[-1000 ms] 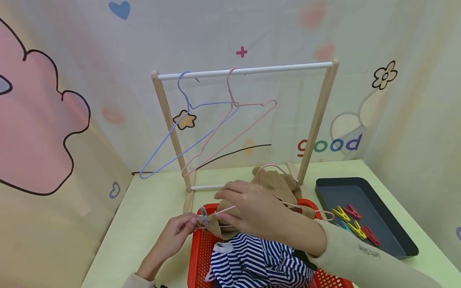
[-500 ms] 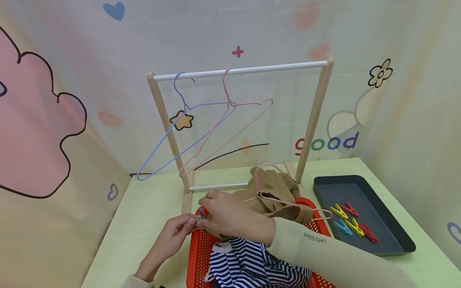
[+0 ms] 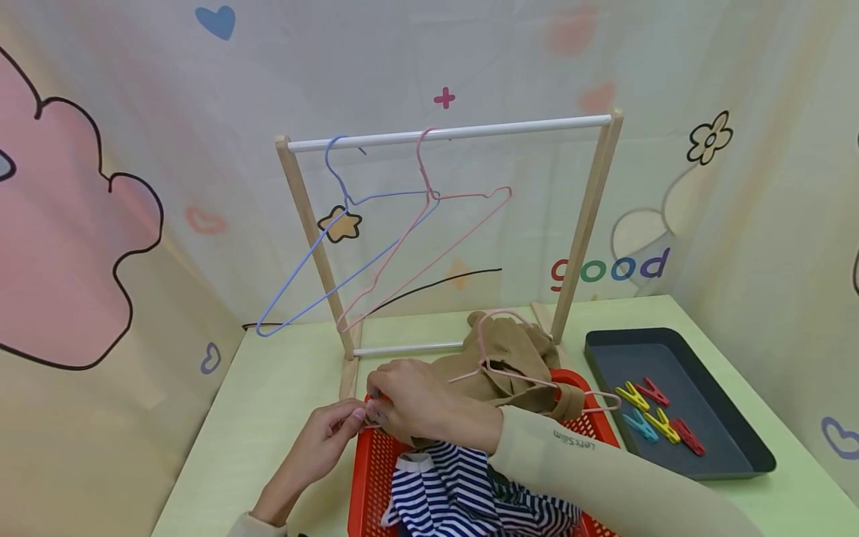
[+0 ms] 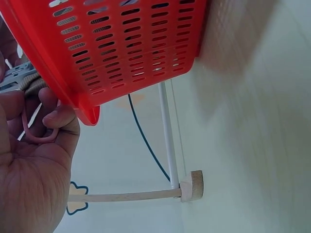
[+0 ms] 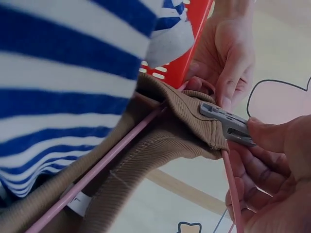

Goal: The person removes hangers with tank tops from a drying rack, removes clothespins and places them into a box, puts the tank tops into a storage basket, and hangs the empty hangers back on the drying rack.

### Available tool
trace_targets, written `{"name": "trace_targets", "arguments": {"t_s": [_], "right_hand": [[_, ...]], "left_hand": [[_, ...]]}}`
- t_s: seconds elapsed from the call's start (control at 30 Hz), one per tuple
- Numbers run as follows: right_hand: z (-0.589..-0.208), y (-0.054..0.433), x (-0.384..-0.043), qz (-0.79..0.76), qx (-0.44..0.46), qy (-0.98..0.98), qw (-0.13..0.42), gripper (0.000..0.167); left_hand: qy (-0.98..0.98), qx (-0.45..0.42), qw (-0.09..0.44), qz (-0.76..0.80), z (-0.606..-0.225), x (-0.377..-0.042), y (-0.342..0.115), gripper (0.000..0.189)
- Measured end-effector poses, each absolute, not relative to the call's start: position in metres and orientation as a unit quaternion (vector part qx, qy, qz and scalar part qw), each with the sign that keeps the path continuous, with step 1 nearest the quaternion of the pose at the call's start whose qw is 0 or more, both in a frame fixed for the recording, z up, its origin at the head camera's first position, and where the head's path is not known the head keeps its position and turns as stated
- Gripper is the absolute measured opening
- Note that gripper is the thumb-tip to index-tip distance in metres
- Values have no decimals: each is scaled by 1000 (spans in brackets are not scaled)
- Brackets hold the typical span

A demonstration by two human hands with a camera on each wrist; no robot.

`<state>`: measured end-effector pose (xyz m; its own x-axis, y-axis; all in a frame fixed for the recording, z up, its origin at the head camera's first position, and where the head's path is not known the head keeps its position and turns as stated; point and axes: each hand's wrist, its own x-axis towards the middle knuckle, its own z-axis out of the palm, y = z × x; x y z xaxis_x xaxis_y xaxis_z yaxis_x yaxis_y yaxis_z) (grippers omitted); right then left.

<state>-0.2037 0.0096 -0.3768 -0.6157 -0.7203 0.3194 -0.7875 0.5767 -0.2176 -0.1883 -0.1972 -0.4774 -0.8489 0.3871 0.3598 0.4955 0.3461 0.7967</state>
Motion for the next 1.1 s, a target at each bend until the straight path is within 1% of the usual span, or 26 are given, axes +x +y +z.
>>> {"name": "trace_targets", "arguments": {"t_s": [0.3, 0.47, 0.63, 0.67, 0.77, 0.87, 1.0, 1.1], "right_hand": [[-371, 8, -204, 205, 438, -866, 128, 10], [-357, 6, -202, 224, 449, -851, 155, 11], [-340, 6, -195, 218, 448, -853, 155, 3], [-337, 7, -193, 215, 446, -856, 152, 5], [-326, 11, -186, 216, 438, -860, 149, 19], [-314, 17, -178, 232, 437, -852, 174, 28], [-298, 30, -167, 253, 441, -829, 234, 30], [-286, 46, -158, 262, 438, -817, 268, 29]], "left_hand": [[-828, -260, 64, -493, -476, -187, -194, 21], [-825, -263, 60, -497, -475, -188, -195, 20], [-824, -255, 43, -504, -474, -187, -197, 20], [-825, -252, 39, -505, -473, -187, -197, 20], [-829, -245, 33, -502, -473, -186, -198, 20], [-830, -239, 26, -502, -473, -186, -199, 21], [-829, -238, 20, -505, -472, -187, -198, 23], [-830, -237, 14, -505, -471, -187, -198, 24]]}}
